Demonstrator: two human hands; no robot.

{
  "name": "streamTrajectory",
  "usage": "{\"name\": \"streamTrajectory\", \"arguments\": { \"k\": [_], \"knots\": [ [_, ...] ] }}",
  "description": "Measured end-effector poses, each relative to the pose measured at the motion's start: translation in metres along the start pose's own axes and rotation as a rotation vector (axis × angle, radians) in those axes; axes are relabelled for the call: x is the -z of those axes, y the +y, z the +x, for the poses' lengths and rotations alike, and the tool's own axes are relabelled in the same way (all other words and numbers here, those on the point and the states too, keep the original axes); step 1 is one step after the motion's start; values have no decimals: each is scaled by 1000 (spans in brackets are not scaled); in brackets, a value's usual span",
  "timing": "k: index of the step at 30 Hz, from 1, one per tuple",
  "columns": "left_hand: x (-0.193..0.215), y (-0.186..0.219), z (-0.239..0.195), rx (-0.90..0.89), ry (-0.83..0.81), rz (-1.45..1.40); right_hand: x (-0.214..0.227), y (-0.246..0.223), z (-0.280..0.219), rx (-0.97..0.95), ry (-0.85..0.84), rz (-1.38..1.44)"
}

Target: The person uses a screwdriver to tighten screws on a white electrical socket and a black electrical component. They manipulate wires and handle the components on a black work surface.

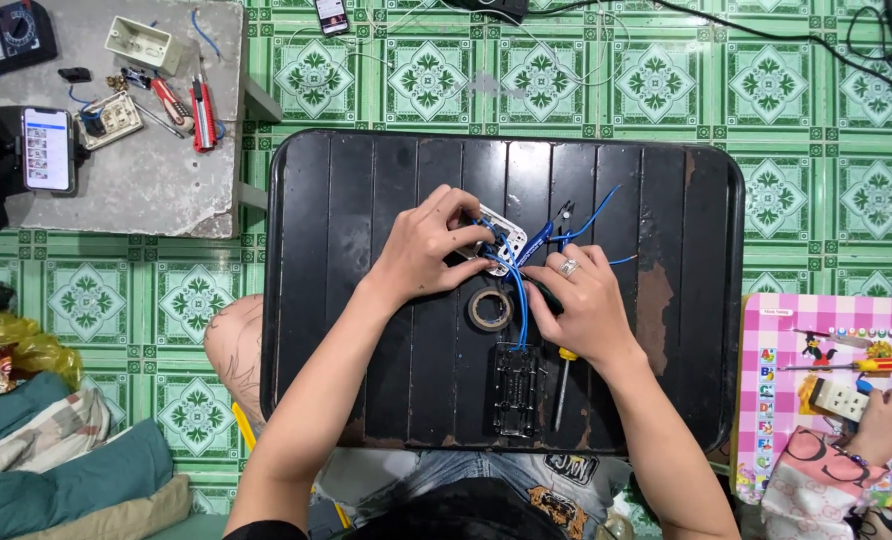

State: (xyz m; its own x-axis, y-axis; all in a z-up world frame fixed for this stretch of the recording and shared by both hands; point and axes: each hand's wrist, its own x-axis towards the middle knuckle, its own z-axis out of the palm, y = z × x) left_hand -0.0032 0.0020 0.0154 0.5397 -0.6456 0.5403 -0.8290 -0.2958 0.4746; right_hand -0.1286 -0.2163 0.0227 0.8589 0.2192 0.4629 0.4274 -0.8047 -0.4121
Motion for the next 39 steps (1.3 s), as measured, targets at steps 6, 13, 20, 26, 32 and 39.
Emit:
{"name": "streamTrajectory", "arguments": {
  "k": [6,13,20,26,32,39],
  "knots": [
    [6,5,5,10,-17,-45,-1,1,2,6,4,5],
    [4,6,7,6,-13,-47,9,-1,7,44,36,-1],
    [-3,2,-1,1,12,-6,19,15,-1,-15,95,-86],
    [-15,-6,-11,-8,36,39,33,48,-22,-189,147,-212],
    [-20,-7,-13,-38,122,88,44,62,-36,-408,86,-303],
    [-39,-8,-21,-172,402,57,48,58,-32,-431,68,-256]
  ]
}}
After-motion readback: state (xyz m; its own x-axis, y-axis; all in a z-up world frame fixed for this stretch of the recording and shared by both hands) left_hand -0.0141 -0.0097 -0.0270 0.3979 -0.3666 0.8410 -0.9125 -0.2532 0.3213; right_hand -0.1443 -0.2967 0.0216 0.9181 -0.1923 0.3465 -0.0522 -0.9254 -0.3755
